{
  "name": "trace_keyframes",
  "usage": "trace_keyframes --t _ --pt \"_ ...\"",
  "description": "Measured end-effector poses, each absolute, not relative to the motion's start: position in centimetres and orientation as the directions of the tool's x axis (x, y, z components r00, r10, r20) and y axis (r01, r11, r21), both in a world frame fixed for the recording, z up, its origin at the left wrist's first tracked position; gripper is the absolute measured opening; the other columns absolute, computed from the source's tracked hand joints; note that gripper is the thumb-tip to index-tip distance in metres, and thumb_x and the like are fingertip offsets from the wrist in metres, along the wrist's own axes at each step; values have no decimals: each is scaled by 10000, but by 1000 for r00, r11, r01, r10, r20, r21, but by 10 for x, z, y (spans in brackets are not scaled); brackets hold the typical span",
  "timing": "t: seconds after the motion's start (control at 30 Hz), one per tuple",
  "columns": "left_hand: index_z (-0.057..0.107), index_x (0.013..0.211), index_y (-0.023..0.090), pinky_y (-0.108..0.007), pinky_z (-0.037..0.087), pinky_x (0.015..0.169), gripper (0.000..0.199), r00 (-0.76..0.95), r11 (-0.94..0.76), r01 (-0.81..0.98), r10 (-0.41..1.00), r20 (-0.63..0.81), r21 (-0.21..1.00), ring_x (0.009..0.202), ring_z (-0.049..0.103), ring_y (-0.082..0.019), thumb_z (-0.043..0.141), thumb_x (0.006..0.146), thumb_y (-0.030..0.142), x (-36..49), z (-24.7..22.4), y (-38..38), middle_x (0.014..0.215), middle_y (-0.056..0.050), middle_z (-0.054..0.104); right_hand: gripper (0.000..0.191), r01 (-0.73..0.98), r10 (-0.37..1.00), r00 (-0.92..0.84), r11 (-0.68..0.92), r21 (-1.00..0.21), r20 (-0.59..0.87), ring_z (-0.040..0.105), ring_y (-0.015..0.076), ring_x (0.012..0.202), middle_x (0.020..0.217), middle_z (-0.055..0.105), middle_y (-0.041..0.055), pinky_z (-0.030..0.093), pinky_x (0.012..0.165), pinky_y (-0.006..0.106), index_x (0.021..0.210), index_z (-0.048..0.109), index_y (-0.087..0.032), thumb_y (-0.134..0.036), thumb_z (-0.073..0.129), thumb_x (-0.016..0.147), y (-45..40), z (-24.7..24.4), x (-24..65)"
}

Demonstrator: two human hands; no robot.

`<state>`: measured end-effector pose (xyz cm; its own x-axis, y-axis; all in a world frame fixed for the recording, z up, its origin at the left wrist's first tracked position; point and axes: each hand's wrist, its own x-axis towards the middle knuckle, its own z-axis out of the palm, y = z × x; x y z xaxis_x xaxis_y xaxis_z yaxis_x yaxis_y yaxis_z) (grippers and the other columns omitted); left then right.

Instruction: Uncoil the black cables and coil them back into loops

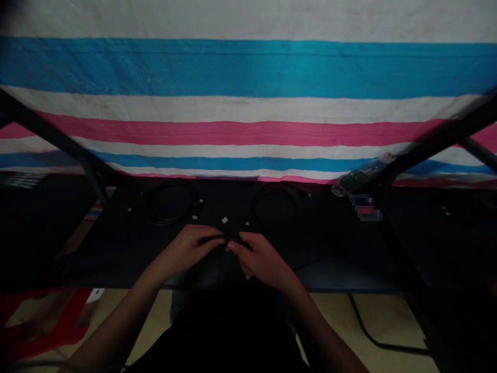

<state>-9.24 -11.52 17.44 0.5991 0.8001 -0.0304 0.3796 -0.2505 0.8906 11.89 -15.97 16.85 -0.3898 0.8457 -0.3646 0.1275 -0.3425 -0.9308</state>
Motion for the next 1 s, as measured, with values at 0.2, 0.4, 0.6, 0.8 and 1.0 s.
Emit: trace_keyframes --t 0.2,0.4,0.6,0.8,1.0 --pt "631 831 170 -193 309 465 266 99 71 199 991 -92 977 470 437 -85 560 912 414 -126 159 -100 539 52 487 357 -52 912 -244 -351 -935 -329 357 63 380 468 381 -100 320 398 201 859 580 -176 -532 591 893 -159 160 151" --pt "540 1279 178 -265 493 590 441 433 193 309 843 -318 931 599 608 -135 570 912 419 -125 160 -112 838 -35 674 374 1 869 -279 -424 -906 -408 221 47 389 502 282 -113 194 366 192 857 596 -181 -552 572 897 -160 164 157" --pt "596 1314 279 -388 484 967 446 515 -305 397 855 65 866 1104 599 -236 656 875 332 -76 182 -118 1261 -83 611 254 261 897 -372 -144 -954 -238 399 81 494 558 485 -37 301 449 211 725 645 -182 -344 575 907 -141 174 133" --pt "730 944 206 -304 477 789 235 589 -450 491 802 96 746 847 625 -196 581 933 388 -75 194 -96 901 -48 664 268 284 869 -429 -130 -950 -247 399 72 470 546 474 -55 296 445 210 716 594 -179 -365 586 909 -131 187 142" --pt "691 890 170 -279 460 743 279 233 -275 520 957 176 809 791 614 -183 523 943 386 -103 181 -90 831 -36 674 253 181 954 -241 -138 -974 -180 524 105 526 591 571 -28 401 527 237 831 604 -181 -422 616 906 -143 169 166"
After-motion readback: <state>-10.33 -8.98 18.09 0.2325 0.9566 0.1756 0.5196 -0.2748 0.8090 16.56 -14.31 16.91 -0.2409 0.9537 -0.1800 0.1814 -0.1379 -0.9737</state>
